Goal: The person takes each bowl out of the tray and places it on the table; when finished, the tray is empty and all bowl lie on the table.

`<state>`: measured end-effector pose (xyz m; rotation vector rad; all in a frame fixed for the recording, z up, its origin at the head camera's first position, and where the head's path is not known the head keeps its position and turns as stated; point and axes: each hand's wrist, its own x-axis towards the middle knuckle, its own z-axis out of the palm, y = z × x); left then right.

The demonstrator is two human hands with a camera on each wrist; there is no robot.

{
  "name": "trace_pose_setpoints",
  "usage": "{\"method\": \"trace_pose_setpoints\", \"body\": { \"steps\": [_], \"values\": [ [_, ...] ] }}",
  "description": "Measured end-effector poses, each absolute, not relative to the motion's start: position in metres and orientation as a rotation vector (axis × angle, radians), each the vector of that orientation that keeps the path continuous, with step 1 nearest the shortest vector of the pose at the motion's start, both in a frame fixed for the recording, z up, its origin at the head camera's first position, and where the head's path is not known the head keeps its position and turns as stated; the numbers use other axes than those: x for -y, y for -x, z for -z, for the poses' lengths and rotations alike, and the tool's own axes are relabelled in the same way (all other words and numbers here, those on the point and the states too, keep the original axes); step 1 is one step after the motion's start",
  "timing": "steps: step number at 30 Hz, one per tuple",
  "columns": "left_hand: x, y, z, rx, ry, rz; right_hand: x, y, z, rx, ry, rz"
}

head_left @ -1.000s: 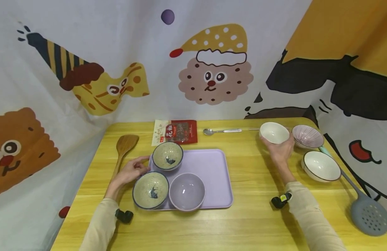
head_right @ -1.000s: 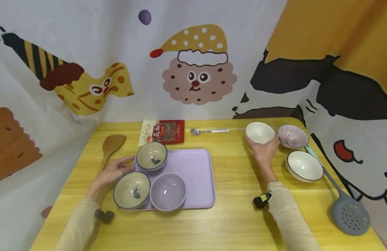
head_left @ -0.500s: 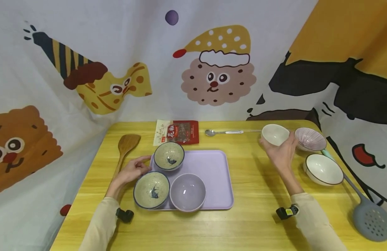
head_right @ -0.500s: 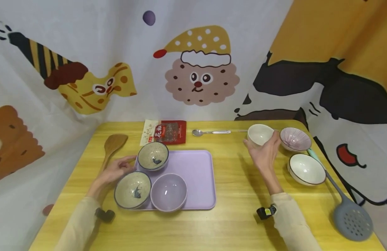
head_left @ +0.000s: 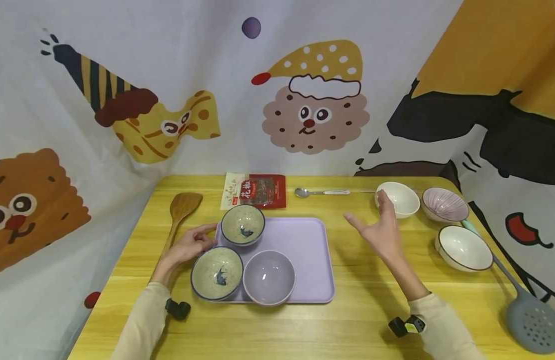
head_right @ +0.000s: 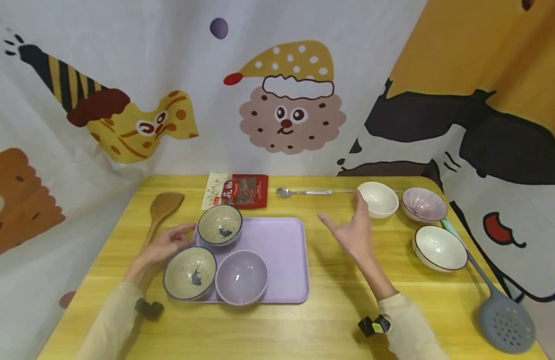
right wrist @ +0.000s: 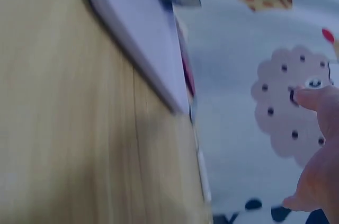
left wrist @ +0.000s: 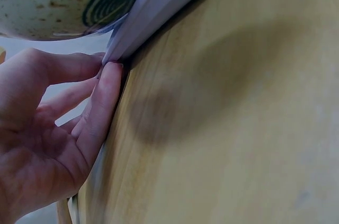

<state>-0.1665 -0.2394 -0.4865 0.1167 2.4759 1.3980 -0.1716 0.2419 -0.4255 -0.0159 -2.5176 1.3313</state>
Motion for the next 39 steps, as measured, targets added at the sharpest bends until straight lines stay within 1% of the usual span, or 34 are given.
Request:
{"method": "trace_pose_setpoints", "body": {
  "steps": [7, 13, 22, 39],
  "values": [
    [0.242, 0.167, 0.489, -2.480, -0.092, -1.379, -0.208, 0.149, 0.425, 2.584, -0.213, -1.418],
    [0.243, 0.171, 0.491, -2.484, -0.111, -1.389, -0.182, 0.133, 0.430, 2.588, -0.468, -1.475],
    [0.243, 0.170, 0.489, -2.476, -0.106, -1.392, -0.150, 0.107, 0.447, 2.696, -0.793, -1.372],
    [0.241, 0.167, 0.489, -2.472, -0.085, -1.405, -0.124, 0.090, 0.474, 2.701, -1.007, -1.382]
  ]
}}
